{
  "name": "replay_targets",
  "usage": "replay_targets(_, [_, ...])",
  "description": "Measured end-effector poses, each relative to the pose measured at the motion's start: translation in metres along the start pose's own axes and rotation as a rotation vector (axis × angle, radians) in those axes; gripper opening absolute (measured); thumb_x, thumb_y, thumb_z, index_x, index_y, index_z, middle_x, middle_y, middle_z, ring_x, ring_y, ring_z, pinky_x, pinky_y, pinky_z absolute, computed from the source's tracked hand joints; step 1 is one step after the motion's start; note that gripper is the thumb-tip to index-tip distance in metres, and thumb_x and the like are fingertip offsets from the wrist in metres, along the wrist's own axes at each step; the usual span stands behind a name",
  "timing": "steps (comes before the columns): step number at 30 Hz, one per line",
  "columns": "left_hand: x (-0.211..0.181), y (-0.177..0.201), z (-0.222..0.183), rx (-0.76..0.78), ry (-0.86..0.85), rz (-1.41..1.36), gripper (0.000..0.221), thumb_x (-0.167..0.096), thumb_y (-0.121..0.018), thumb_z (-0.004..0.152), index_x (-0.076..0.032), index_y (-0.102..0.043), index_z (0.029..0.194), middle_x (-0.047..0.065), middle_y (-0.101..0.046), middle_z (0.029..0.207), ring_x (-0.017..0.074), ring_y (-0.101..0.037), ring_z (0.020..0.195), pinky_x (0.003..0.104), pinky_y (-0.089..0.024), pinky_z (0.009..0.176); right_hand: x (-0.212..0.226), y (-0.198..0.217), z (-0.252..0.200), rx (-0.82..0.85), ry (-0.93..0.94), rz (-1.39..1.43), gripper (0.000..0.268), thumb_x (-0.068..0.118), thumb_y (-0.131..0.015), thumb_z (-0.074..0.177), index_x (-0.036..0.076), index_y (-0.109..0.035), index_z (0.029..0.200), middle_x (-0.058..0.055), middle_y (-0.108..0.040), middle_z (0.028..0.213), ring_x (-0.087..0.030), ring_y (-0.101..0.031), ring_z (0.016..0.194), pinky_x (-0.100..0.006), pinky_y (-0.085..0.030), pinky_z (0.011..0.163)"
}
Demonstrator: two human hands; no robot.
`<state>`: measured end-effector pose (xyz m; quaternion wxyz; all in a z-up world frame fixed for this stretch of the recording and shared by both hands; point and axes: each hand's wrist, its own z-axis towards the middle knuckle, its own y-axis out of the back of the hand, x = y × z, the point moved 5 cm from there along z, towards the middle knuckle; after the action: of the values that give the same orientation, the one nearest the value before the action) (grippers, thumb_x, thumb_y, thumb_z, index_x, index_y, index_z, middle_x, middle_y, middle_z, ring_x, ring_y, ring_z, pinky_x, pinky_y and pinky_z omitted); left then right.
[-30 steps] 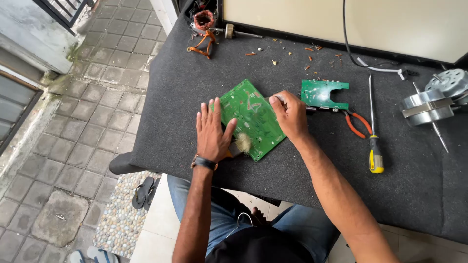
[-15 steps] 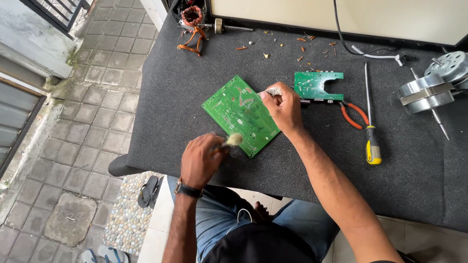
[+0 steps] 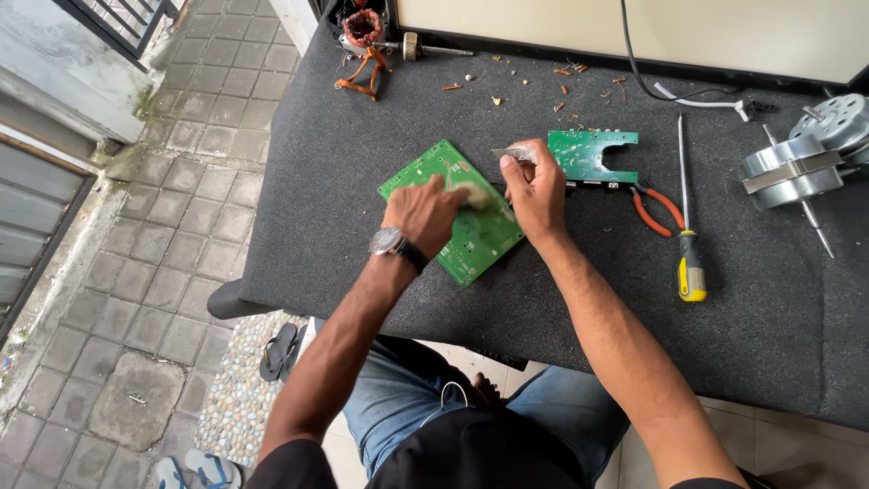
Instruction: Cleaning a circuit board using a small brush and cleaning agent
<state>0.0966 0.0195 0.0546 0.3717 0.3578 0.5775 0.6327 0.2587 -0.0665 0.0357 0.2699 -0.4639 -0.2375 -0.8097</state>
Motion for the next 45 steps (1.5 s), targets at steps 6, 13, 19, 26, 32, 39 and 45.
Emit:
replay_targets(6, [-0.001, 0.067, -0.044, 0.222, 0.018, 0.022, 0.029, -0.017, -0.053, 0.094, -0.032, -0.076, 0.1, 0.004, -0.071, 0.087, 0.0249, -0.074, 0.07, 0.041, -0.06, 0.065, -0.011, -0.003, 0.004, 0.009, 0.092, -0.122, 0.01, 0.013, -0.076, 0.093, 0.006, -0.071, 0.099, -0.01, -0.052, 0.067, -0.018, -0.059, 0.053, -0.03, -0.042, 0.048])
replay_targets(13, [0.016, 0.011, 0.009, 0.001, 0.056, 0.002, 0.021, -0.024, -0.053, 0.098, -0.03, -0.073, 0.102, 0.005, -0.07, 0.093, 0.0277, -0.075, 0.075, 0.041, -0.058, 0.064, 0.003, -0.003, -0.003, 0.066, -0.024, -0.042, 0.006, 0.006, -0.07, 0.092, 0.003, -0.071, 0.097, -0.004, -0.056, 0.058, -0.015, -0.062, 0.047, -0.025, -0.046, 0.043])
replay_targets(19, [0.006, 0.05, -0.04, 0.261, 0.108, -0.23, 0.031, -0.044, -0.053, 0.098, -0.025, -0.076, 0.105, 0.012, -0.076, 0.094, 0.0353, -0.076, 0.091, 0.048, -0.059, 0.081, 0.007, -0.002, 0.0, 0.086, -0.06, 0.011, 0.007, 0.005, -0.072, 0.091, 0.005, -0.072, 0.099, -0.007, -0.059, 0.058, -0.013, -0.063, 0.046, -0.026, -0.048, 0.043])
replay_targets(26, [0.078, 0.024, -0.071, 0.282, 0.44, -0.277, 0.039, -0.048, -0.05, 0.102, -0.017, -0.073, 0.105, 0.017, -0.076, 0.094, 0.0395, -0.074, 0.096, 0.053, -0.057, 0.085, -0.012, -0.014, -0.002, 0.195, -0.074, 0.012, 0.008, 0.011, -0.065, 0.1, 0.005, -0.07, 0.097, -0.009, -0.064, 0.063, -0.013, -0.062, 0.046, -0.028, -0.048, 0.045])
replay_targets(32, [0.097, -0.005, -0.064, -0.013, 0.533, -0.375, 0.053, -0.06, -0.049, 0.102, -0.013, -0.059, 0.127, 0.019, -0.068, 0.115, 0.0385, -0.067, 0.109, 0.053, -0.053, 0.088, 0.0, -0.018, -0.005, 0.228, 0.064, -0.218, 0.004, 0.015, -0.074, 0.093, 0.011, -0.076, 0.093, -0.01, -0.063, 0.067, -0.016, -0.058, 0.056, -0.032, -0.044, 0.053])
replay_targets(39, [0.064, -0.011, -0.021, -0.293, 0.294, -0.36, 0.068, -0.06, -0.054, 0.101, -0.008, -0.053, 0.146, 0.015, -0.061, 0.133, 0.0294, -0.053, 0.119, 0.043, -0.043, 0.095, -0.004, -0.024, -0.005, 0.278, 0.131, -0.336, 0.007, 0.019, -0.074, 0.095, 0.013, -0.075, 0.095, -0.01, -0.07, 0.078, -0.026, -0.069, 0.071, -0.038, -0.051, 0.063])
replay_targets(45, [0.061, -0.018, -0.02, -0.372, 0.294, -0.283, 0.063, -0.064, -0.058, 0.097, -0.016, -0.058, 0.138, 0.003, -0.061, 0.122, 0.0226, -0.053, 0.113, 0.038, -0.042, 0.089, 0.005, -0.023, -0.002, 0.315, 0.013, -0.241, 0.013, 0.017, -0.069, 0.097, 0.013, -0.078, 0.106, -0.003, -0.072, 0.07, -0.011, -0.06, 0.056, -0.029, -0.05, 0.055])
